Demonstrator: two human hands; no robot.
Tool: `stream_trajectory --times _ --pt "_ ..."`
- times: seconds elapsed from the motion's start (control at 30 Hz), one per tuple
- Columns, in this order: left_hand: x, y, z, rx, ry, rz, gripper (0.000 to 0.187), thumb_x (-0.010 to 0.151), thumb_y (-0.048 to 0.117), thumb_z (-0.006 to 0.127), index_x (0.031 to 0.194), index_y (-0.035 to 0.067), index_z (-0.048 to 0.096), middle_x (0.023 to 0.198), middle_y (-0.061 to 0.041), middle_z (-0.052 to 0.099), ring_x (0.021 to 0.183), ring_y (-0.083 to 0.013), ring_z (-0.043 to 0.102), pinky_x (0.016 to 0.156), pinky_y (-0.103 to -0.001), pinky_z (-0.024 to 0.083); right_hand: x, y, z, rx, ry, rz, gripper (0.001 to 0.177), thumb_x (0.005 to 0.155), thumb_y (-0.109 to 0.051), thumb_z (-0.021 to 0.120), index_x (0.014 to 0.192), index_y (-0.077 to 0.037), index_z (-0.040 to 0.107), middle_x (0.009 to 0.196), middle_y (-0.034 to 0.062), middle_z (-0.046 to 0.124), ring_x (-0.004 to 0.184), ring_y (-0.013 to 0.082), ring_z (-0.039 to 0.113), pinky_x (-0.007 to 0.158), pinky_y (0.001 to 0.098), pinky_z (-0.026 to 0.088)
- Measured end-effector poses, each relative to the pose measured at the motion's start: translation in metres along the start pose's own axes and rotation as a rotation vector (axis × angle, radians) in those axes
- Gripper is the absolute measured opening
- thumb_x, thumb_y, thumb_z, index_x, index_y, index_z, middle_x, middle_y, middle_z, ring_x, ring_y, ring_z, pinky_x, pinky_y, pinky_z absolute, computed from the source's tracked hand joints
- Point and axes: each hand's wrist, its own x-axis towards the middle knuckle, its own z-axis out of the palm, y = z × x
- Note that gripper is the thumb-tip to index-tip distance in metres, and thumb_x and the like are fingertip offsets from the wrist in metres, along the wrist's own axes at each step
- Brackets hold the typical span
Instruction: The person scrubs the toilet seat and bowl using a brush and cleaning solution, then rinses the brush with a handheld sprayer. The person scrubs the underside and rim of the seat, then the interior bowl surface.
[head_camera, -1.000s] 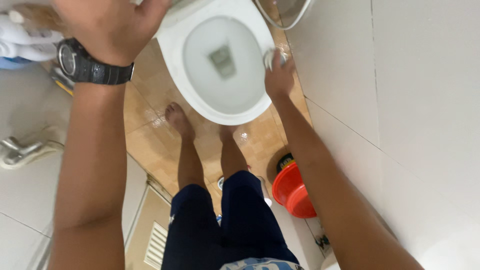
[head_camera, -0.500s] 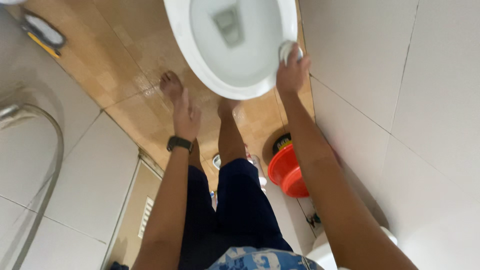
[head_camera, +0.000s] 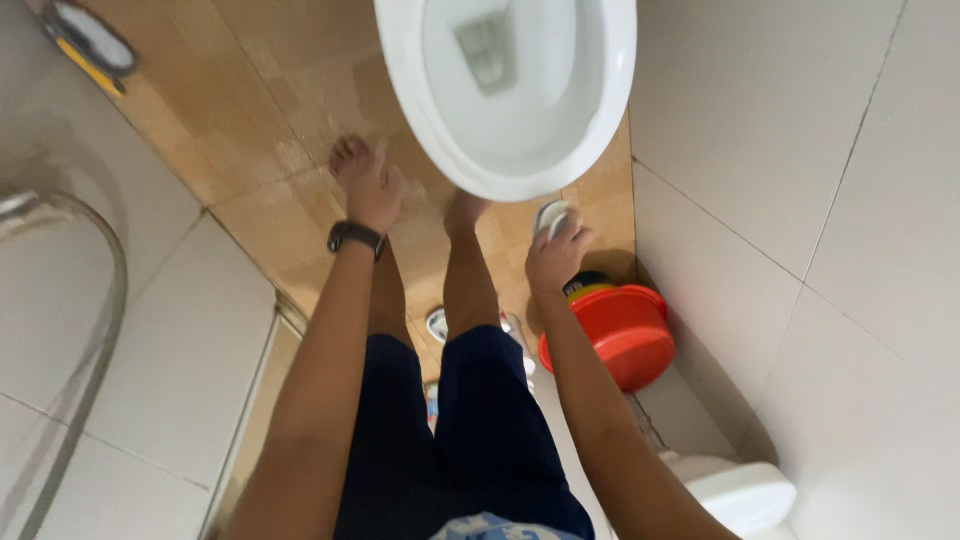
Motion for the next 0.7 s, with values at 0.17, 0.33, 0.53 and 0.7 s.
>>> stream_trajectory --times 0.17,0.33,0.53,0.7 --pt "0.020 0.021 0.008 0.175 0.104 -0.095 0.052 0.093 0.045 0.053 0.143 0.029 0.056 0.143 -0.046 0.036 0.134 -0.0631 0.031 0.111 -0.068 0.017 0.027 -0.057 0.021 0.039 -0.086 0.061 0.058 0.105 -0.038 0.058 0.154 -0.012 0.040 0.126 0.0201 0.051 0.108 0.0302 0.057 0.083 0.0468 0.055" --pt "0.036 0.010 0.036 -0.772 -0.184 -0.302 0.045 0.107 0.031 0.039 0.145 0.011 0.054 0.119 -0.023 0.072 0.101 -0.0329 0.069 0.091 -0.044 0.055 0.025 -0.160 0.055 0.122 -0.058 -0.394 0.063 0.091 -0.034 0.072 0.148 -0.022 0.047 0.132 0.0277 0.047 0.120 0.0447 0.051 0.090 0.0505 0.055" --pt "0.052 0.012 0.043 -1.181 -0.234 -0.444 0.057 0.104 0.021 0.043 0.161 0.014 0.041 0.108 -0.014 0.066 0.080 -0.0224 0.045 0.071 -0.037 0.043 0.032 -0.095 0.005 -0.102 -0.543 -0.188 0.062 0.098 -0.026 0.059 0.155 -0.027 0.037 0.135 0.0254 0.041 0.119 0.0404 0.049 0.081 0.0448 0.058" --pt "0.047 0.019 0.041 -1.272 -0.190 -0.490 0.059 0.110 0.043 0.037 0.148 0.000 0.052 0.143 -0.015 0.057 0.122 -0.0240 0.063 0.105 -0.036 0.052 0.054 -0.131 0.032 0.019 -0.054 -0.466 0.071 0.083 -0.028 0.071 0.148 -0.031 0.043 0.133 0.0246 0.045 0.120 0.0429 0.051 0.089 0.0490 0.057"
